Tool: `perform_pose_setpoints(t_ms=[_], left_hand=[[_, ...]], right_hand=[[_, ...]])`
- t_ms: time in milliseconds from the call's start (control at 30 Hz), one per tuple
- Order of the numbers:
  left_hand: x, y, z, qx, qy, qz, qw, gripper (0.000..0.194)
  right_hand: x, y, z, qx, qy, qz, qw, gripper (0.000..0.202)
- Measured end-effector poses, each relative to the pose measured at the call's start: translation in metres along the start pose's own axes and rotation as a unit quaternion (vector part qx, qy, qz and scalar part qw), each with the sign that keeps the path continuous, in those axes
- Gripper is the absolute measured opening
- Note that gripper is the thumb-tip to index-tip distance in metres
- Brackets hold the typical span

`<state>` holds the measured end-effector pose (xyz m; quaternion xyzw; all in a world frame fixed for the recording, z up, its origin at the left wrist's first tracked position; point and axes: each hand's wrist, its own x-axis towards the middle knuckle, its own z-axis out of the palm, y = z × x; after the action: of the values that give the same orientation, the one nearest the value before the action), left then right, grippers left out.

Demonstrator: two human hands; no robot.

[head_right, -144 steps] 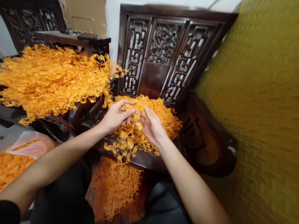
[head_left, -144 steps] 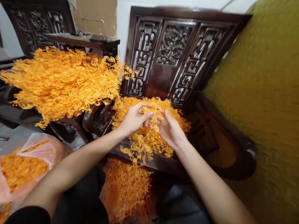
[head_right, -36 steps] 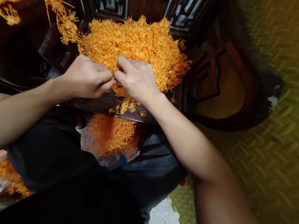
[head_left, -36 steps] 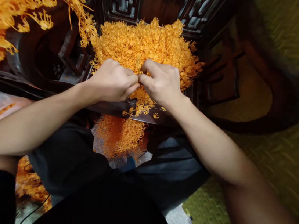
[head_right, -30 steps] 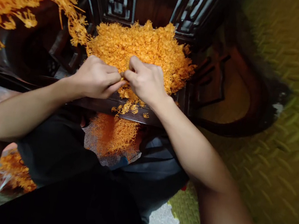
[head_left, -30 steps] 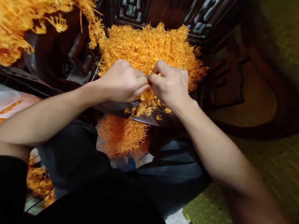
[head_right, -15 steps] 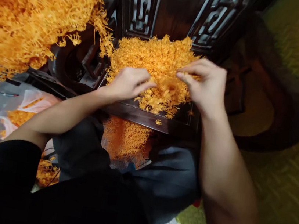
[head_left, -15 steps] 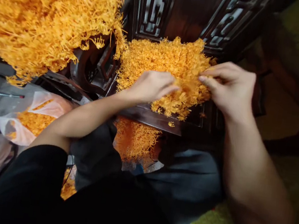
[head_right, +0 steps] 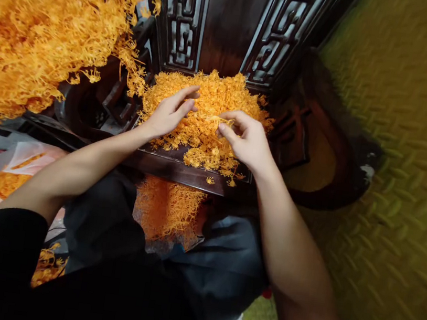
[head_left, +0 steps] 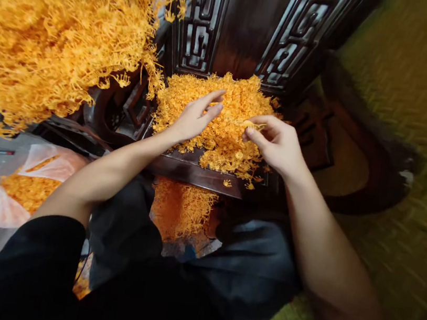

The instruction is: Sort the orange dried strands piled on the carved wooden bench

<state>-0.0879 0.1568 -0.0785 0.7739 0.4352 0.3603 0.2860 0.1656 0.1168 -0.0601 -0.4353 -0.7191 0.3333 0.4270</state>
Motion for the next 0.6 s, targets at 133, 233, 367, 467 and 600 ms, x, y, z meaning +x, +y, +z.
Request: perform_pose_setpoints(t_ms=[133,233,367,467,600], left_hand=[[-0.013,0.039,0.003,-0.137,-0.062,0.001,0.989,0.071],[-0.021,0.052,0.003,-0.146,-0.109,-0.058,0.982,0.071],[-0.022,0.053,0.0,-0.079,-0.118,-0.034,0.989,0.06],[-0.023,0.054,0.001,-0.068,-0.107,-0.006,0.992,0.054],[-0.028,0.064,0.003,-0.122,-0.131,-0.062,0.982,0.059]], right_hand=[[0.0,-0.015,0.003,-0.093,-0.039,-0.018,0.995,0.028],[0.003,-0.02,0.004,-0.147,-0.058,-0.06,0.986,0.028],[0.005,-0.02,0.01,-0.121,-0.038,-0.09,0.988,0.028],[0.001,-0.021,0.017,-0.04,-0.029,-0.064,0.997,0.037],[-0.002,-0.029,0.023,0.013,-0.003,-0.031,0.999,0.038]])
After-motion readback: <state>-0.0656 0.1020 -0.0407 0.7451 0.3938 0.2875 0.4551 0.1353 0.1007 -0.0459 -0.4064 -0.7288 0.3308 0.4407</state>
